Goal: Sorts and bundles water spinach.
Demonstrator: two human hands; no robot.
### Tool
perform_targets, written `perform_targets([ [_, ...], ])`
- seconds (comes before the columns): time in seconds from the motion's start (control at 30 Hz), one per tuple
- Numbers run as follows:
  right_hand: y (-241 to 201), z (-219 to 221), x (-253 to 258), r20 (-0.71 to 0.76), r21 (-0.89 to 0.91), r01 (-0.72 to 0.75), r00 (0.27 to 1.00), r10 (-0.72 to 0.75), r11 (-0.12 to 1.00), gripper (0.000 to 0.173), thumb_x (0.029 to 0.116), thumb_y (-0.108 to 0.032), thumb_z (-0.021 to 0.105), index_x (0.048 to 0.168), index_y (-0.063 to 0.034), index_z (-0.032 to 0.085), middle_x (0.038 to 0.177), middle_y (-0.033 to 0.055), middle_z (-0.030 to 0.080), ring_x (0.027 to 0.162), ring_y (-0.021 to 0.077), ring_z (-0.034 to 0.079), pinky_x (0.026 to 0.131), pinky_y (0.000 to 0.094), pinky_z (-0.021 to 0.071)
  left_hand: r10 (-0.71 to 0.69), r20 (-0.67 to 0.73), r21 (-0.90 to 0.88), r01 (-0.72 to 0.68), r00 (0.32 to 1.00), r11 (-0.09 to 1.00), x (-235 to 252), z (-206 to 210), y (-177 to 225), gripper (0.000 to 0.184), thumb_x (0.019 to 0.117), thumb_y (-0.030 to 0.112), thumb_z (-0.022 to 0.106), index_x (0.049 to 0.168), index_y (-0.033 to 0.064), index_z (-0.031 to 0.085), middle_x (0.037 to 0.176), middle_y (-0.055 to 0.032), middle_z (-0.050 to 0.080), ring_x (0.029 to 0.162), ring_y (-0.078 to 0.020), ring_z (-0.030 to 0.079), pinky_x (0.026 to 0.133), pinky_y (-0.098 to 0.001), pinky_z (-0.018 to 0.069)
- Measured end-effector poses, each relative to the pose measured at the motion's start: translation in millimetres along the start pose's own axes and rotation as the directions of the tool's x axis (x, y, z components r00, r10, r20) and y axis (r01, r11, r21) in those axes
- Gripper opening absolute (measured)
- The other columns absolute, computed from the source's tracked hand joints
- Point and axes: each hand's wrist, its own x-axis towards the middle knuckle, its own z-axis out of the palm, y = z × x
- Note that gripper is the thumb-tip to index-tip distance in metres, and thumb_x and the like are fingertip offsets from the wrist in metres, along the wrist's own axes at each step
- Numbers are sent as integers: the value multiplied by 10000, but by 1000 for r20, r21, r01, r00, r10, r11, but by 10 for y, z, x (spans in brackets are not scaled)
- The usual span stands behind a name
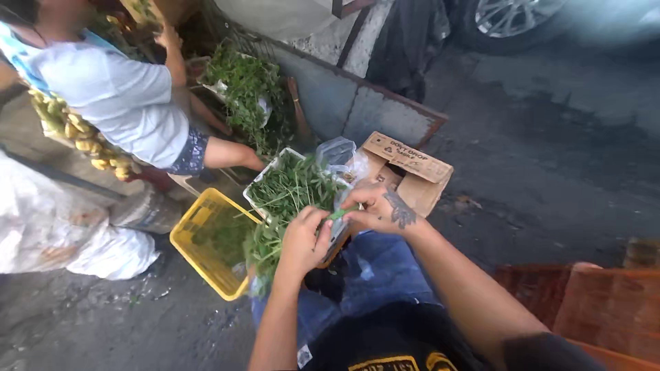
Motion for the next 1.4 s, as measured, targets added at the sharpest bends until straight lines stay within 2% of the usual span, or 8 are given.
perform_targets([
  [0.2,32,344,-183,0,236,-145,989,149,961,230,868,-295,812,983,-102,764,919,-14,757,824,47,709,770,286,619,-83,-51,-6,82,995,997,-261,191,-76,278,1029,374,596,1212,240,756,1037,40,759,914,-86,724,805,-388,631],
  [0.33,56,461,-267,23,286,-166,986,167,944,228,881,-338,796,962,-132,743,887,-48,748,776,29,699,699,259,614,-66,75,6,66,995,998,-327,152,-145,258,1041,289,563,1193,166,731,1095,-12,741,986,-134,717,868,-403,615],
  [0.43,89,476,-311,16,367,-169,984,176,915,336,909,-466,756,985,-141,721,881,-47,724,781,45,685,696,266,602,-11,47,41,9,999,999,-266,220,-186,298,1016,392,616,1253,245,719,978,1,722,835,-135,701,730,-394,616],
  [0.67,526,500,38,31,745,-191,967,253,639,585,937,-659,605,1223,-151,648,884,9,694,735,127,642,668,305,560,-31,-82,-51,27,996,998,-149,191,-628,273,1045,326,567,1233,213,731,945,-15,696,830,-140,680,729,-372,610],
  [0.83,845,768,579,153,569,-573,779,608,590,318,1060,-303,474,1118,-40,644,866,20,686,741,132,652,711,330,582,-148,-140,-283,103,979,953,-119,-139,-1105,405,1103,334,432,1364,110,648,1204,-69,720,1037,-136,699,928,-381,599],
  [0.97,1090,1280,847,326,509,-705,688,648,493,234,1052,-229,534,1101,-23,634,861,36,682,719,128,639,683,306,568,-283,-245,-600,85,927,796,-182,-330,-1467,317,1098,230,466,1205,-19,631,1029,-101,700,848,-155,673,762,-346,604],
  [1.2,1171,1915,659,549,328,-891,450,705,314,238,1040,-238,592,1131,-21,630,868,41,680,691,111,619,648,281,543,-545,-506,-687,70,668,724,-392,-946,-1975,347,1075,492,447,1291,256,581,842,57,647,680,-84,602,615,-259,537],
  [1.4,778,2269,411,624,284,-941,327,709,184,236,1058,-228,565,1131,-12,627,864,62,667,654,127,598,606,297,533,-549,-559,-624,121,621,772,-485,-1387,-2003,308,1097,362,456,1281,177,619,788,25,595,648,-99,553,617,-291,515],
])
